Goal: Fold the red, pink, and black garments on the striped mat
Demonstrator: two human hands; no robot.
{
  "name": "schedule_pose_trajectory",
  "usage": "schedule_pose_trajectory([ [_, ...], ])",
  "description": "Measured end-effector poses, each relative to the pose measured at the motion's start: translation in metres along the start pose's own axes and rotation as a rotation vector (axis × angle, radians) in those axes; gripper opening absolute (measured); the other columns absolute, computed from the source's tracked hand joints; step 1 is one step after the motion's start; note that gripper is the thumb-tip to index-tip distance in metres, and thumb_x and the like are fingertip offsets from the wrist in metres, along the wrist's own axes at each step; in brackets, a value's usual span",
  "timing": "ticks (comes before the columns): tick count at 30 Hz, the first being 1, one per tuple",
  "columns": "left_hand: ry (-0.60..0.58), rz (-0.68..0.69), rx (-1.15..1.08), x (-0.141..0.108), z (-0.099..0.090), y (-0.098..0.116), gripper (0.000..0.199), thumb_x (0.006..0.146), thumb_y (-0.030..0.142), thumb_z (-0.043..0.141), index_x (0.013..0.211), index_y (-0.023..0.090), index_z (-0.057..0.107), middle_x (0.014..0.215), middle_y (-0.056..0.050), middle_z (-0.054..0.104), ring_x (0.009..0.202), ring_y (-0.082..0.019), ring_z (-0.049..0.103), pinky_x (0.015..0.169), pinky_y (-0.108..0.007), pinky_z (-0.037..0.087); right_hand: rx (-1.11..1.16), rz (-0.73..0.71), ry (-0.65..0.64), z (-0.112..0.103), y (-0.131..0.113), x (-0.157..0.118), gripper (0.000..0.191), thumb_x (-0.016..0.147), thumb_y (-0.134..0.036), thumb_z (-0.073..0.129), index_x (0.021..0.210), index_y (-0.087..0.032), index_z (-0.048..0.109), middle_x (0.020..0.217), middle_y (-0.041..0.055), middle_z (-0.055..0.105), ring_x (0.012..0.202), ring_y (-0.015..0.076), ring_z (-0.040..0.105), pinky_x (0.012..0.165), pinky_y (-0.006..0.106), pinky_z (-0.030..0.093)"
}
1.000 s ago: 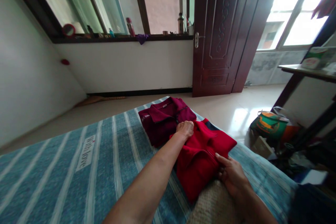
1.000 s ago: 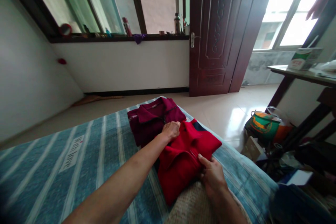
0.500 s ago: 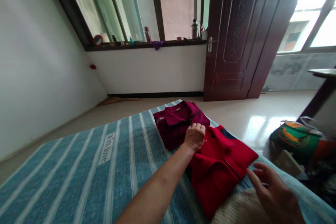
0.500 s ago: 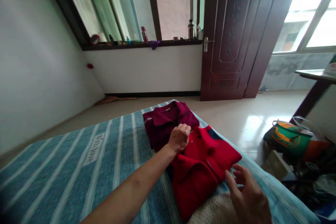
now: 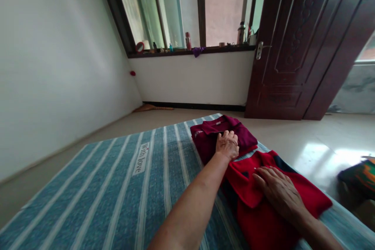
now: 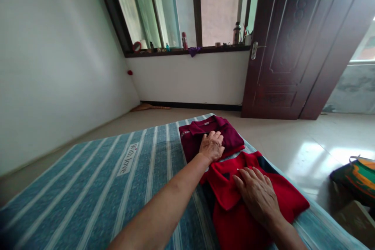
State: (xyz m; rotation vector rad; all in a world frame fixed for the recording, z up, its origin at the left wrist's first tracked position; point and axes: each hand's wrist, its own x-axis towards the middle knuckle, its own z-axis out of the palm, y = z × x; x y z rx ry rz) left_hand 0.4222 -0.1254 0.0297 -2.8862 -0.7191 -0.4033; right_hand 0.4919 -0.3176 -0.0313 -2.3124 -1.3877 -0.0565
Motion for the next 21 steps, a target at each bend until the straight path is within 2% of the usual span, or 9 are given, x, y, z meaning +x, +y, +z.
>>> schedule_pose_trajectory([
  [4, 0.010, 0.012, -0.037, 0.004, 0.000, -0.010, 0.028, 0.082, 0.036, 0.055, 0.108, 0.022, 0.057, 0.127, -0.004, 0.055, 0.112, -0.025, 0.046, 0.095, -0.045, 0.042, -0.038, 0.003, 0.038, -0.002, -0.002, -0.005, 0.043, 0.090, -0.049, 0.036, 0.113, -0.027, 0.065, 0.127, 0.0049, 0.061, 0.125, 0.0326, 0.046, 0.102, 0.052, 0.033],
  [12, 0.011, 0.024, -0.066, 0.000, 0.007, -0.012, 0.038, 0.084, 0.038, 0.055, 0.119, 0.023, 0.054, 0.139, -0.005, 0.048, 0.123, -0.027, 0.040, 0.103, -0.050, 0.036, -0.030, 0.026, 0.011, -0.009, -0.011, -0.003, 0.042, 0.091, -0.047, 0.037, 0.113, -0.026, 0.066, 0.127, 0.0048, 0.061, 0.128, 0.0322, 0.043, 0.104, 0.050, 0.031],
  [18, -0.033, 0.076, -0.079, -0.002, -0.005, -0.013, 0.045, 0.085, 0.037, 0.055, 0.128, 0.025, 0.050, 0.147, -0.005, 0.041, 0.131, -0.026, 0.037, 0.105, -0.048, 0.036, 0.201, 0.030, -0.091, -0.025, -0.001, 0.000, 0.044, 0.088, -0.054, 0.045, 0.117, -0.028, 0.066, 0.131, 0.0059, 0.058, 0.131, 0.0303, 0.040, 0.107, 0.050, 0.028],
  [21, 0.010, 0.183, -0.085, -0.015, -0.018, -0.016, 0.048, 0.086, 0.028, 0.053, 0.134, 0.024, 0.046, 0.152, -0.005, 0.033, 0.139, -0.023, 0.027, 0.108, -0.042, 0.034, 0.369, -0.037, -0.164, -0.036, 0.012, -0.002, 0.057, 0.073, -0.060, 0.064, 0.122, -0.031, 0.063, 0.137, 0.0067, 0.053, 0.134, 0.0333, 0.035, 0.107, 0.051, 0.027],
])
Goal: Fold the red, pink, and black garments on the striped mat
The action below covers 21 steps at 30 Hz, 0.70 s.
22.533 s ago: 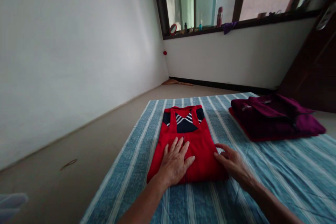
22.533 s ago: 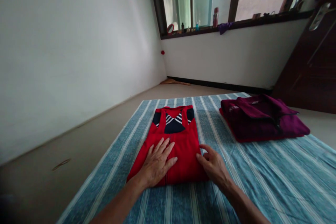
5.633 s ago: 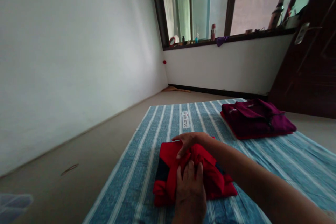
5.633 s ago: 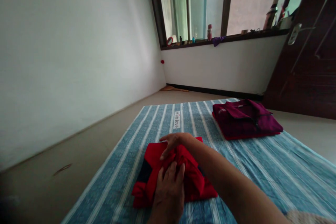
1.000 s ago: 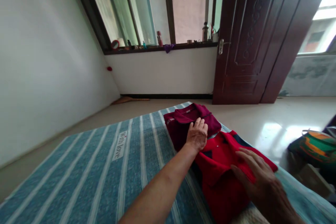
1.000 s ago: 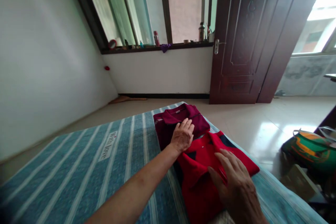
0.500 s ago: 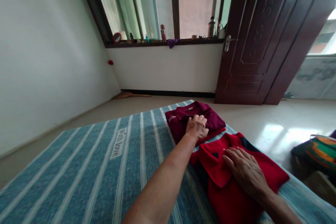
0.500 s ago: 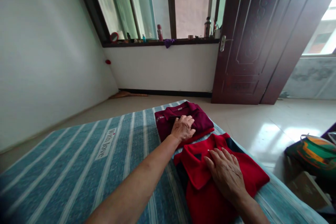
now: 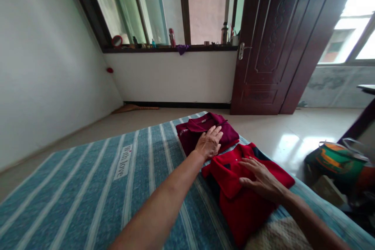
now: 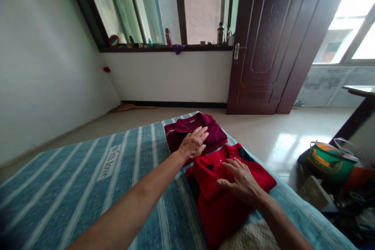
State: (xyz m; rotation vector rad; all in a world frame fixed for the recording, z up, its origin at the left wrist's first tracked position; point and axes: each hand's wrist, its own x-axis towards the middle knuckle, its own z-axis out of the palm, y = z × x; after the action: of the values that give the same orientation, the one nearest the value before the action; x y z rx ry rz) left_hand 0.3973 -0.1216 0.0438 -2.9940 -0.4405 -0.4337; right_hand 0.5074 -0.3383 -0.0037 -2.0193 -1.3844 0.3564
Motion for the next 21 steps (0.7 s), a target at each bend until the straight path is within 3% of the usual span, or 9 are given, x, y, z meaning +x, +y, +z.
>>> schedule_pose_trajectory([
  [3, 0.052, 0.096, -0.022, -0.022, -0.010, 0.000, 0.045, 0.085, 0.016, 0.050, 0.129, 0.019, 0.051, 0.150, -0.007, 0.036, 0.141, -0.021, 0.025, 0.110, -0.039, 0.033, 0.005, -0.047, -0.043, -0.006, 0.004, -0.004, 0.076, 0.053, -0.061, 0.078, 0.122, -0.033, 0.063, 0.141, 0.0073, 0.049, 0.135, 0.0375, 0.031, 0.108, 0.053, 0.024],
  [5, 0.073, 0.079, -0.074, -0.039, -0.011, 0.001, 0.042, 0.082, 0.011, 0.050, 0.124, 0.016, 0.055, 0.147, -0.010, 0.041, 0.139, -0.022, 0.030, 0.111, -0.038, 0.033, -0.047, -0.058, -0.039, -0.005, 0.005, -0.004, 0.078, 0.053, -0.062, 0.078, 0.123, -0.030, 0.062, 0.141, 0.0090, 0.049, 0.135, 0.0373, 0.030, 0.109, 0.053, 0.023],
  [10, 0.105, -0.127, -0.328, -0.077, 0.005, 0.013, 0.043, 0.077, 0.007, 0.050, 0.120, 0.012, 0.058, 0.130, -0.013, 0.058, 0.124, -0.020, 0.051, 0.107, -0.036, 0.041, -0.015, -0.034, 0.026, 0.004, 0.004, 0.003, 0.044, 0.075, -0.055, 0.065, 0.110, -0.028, 0.070, 0.129, 0.0080, 0.059, 0.130, 0.0322, 0.040, 0.107, 0.049, 0.027],
  [13, 0.125, -0.264, -0.436, -0.091, 0.013, 0.026, 0.046, 0.076, 0.009, 0.051, 0.121, 0.012, 0.058, 0.125, -0.013, 0.062, 0.119, -0.021, 0.055, 0.106, -0.036, 0.043, -0.042, -0.074, 0.012, 0.003, 0.006, 0.002, 0.038, 0.077, -0.050, 0.064, 0.107, -0.029, 0.071, 0.128, 0.0074, 0.059, 0.128, 0.0320, 0.042, 0.106, 0.050, 0.028],
  [18, 0.123, -0.342, -0.464, -0.096, 0.006, 0.058, 0.047, 0.081, 0.016, 0.047, 0.128, 0.011, 0.054, 0.136, -0.014, 0.053, 0.130, -0.021, 0.045, 0.112, -0.036, 0.034, 0.114, -0.075, 0.015, -0.009, 0.007, -0.004, 0.058, 0.061, -0.053, 0.077, 0.112, -0.027, 0.069, 0.129, 0.0097, 0.059, 0.129, 0.0356, 0.041, 0.107, 0.053, 0.029],
  [21, -0.026, -0.373, -0.461, -0.096, -0.002, 0.078, 0.065, 0.083, 0.038, 0.054, 0.139, 0.007, 0.042, 0.150, -0.018, 0.033, 0.140, -0.027, 0.027, 0.116, -0.041, 0.025, 0.233, -0.016, 0.055, -0.009, 0.008, -0.003, 0.056, 0.072, -0.054, 0.067, 0.120, -0.026, 0.063, 0.134, 0.0087, 0.056, 0.127, 0.0297, 0.046, 0.107, 0.048, 0.033],
])
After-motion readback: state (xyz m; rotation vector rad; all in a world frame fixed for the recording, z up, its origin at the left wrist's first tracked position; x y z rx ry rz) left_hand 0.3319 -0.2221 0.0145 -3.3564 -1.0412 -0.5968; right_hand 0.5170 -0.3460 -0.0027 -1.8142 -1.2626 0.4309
